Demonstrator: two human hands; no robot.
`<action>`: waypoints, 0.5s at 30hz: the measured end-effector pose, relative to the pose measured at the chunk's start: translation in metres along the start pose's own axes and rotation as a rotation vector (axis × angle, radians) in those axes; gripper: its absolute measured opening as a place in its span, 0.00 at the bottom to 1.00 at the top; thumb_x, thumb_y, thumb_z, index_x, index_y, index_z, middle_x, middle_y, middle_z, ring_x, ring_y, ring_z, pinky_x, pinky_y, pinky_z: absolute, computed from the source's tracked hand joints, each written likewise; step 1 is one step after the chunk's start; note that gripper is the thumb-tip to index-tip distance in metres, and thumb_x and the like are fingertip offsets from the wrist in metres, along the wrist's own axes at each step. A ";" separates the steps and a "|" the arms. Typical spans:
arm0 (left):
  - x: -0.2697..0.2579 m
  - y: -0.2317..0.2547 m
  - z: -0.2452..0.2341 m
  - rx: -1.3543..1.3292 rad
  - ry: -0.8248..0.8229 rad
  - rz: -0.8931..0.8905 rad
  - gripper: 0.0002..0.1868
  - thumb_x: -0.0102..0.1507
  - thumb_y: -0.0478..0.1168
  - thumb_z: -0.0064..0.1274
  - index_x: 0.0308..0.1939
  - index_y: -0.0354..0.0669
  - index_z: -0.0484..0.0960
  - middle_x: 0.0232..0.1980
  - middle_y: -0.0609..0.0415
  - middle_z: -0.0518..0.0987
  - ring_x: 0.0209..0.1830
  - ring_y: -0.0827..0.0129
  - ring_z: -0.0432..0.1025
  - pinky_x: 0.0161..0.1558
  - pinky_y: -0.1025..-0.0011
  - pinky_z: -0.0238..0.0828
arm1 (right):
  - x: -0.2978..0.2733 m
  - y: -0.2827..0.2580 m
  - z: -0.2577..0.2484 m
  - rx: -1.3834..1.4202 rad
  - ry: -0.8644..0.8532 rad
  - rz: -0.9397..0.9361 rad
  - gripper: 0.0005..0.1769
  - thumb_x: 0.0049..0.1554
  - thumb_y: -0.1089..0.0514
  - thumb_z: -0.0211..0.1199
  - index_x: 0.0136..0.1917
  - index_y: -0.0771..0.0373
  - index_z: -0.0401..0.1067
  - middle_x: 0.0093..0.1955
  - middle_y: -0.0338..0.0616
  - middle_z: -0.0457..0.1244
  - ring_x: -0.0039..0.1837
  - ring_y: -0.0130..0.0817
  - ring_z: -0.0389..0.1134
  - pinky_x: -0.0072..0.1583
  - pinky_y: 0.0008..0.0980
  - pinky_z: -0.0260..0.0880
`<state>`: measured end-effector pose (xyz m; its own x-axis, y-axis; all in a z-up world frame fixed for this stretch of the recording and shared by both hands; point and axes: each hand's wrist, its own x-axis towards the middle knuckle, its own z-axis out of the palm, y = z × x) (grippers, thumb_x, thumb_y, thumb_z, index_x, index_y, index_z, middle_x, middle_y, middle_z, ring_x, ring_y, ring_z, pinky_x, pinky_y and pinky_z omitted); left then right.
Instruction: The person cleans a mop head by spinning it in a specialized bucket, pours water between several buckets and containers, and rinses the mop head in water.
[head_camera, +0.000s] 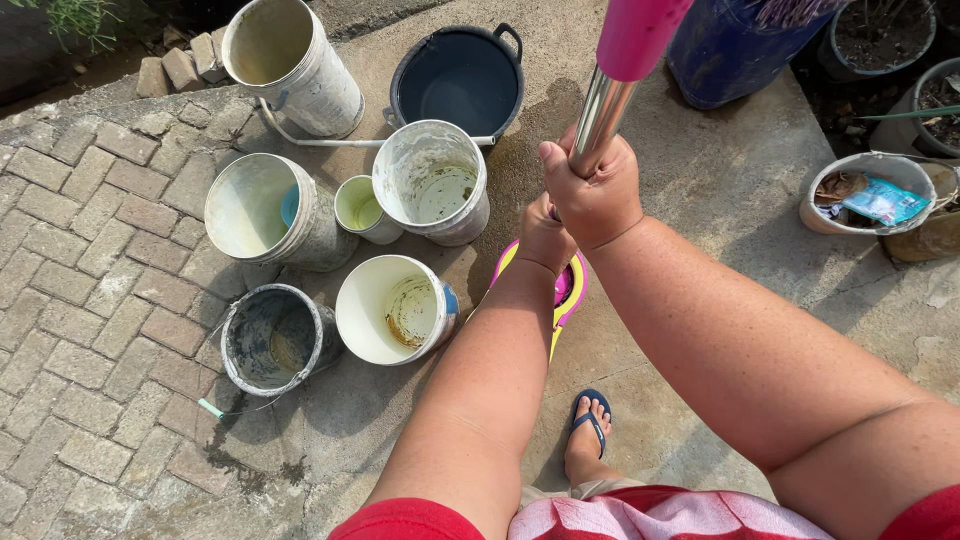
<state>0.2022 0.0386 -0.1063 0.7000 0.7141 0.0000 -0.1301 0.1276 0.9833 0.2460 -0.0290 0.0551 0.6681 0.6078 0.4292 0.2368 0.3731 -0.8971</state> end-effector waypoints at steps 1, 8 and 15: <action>0.001 -0.017 -0.002 0.048 0.001 0.001 0.07 0.60 0.29 0.60 0.40 0.39 0.79 0.35 0.67 0.75 0.35 0.83 0.64 0.36 0.78 0.68 | -0.003 0.011 -0.003 0.011 -0.007 0.029 0.11 0.63 0.68 0.65 0.43 0.61 0.64 0.37 0.31 0.60 0.40 0.19 0.61 0.42 0.24 0.64; 0.022 -0.074 0.004 -0.514 -0.101 -0.255 0.05 0.63 0.35 0.57 0.40 0.41 0.79 0.38 0.62 0.77 0.38 0.78 0.69 0.41 0.74 0.71 | -0.014 0.058 -0.019 -0.021 0.131 0.139 0.11 0.61 0.68 0.63 0.43 0.61 0.63 0.36 0.34 0.61 0.38 0.21 0.63 0.39 0.25 0.66; -0.002 -0.035 0.022 0.353 -0.175 -0.243 0.16 0.61 0.41 0.63 0.46 0.34 0.77 0.40 0.56 0.77 0.40 0.74 0.68 0.46 0.71 0.67 | -0.023 0.035 -0.055 0.069 0.038 0.270 0.14 0.62 0.66 0.64 0.40 0.59 0.60 0.34 0.37 0.61 0.35 0.24 0.64 0.36 0.28 0.69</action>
<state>0.2210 0.0172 -0.1368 0.7928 0.5613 -0.2376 0.2785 0.0132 0.9604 0.2772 -0.0685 0.0083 0.7268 0.6655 0.1697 -0.0013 0.2485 -0.9686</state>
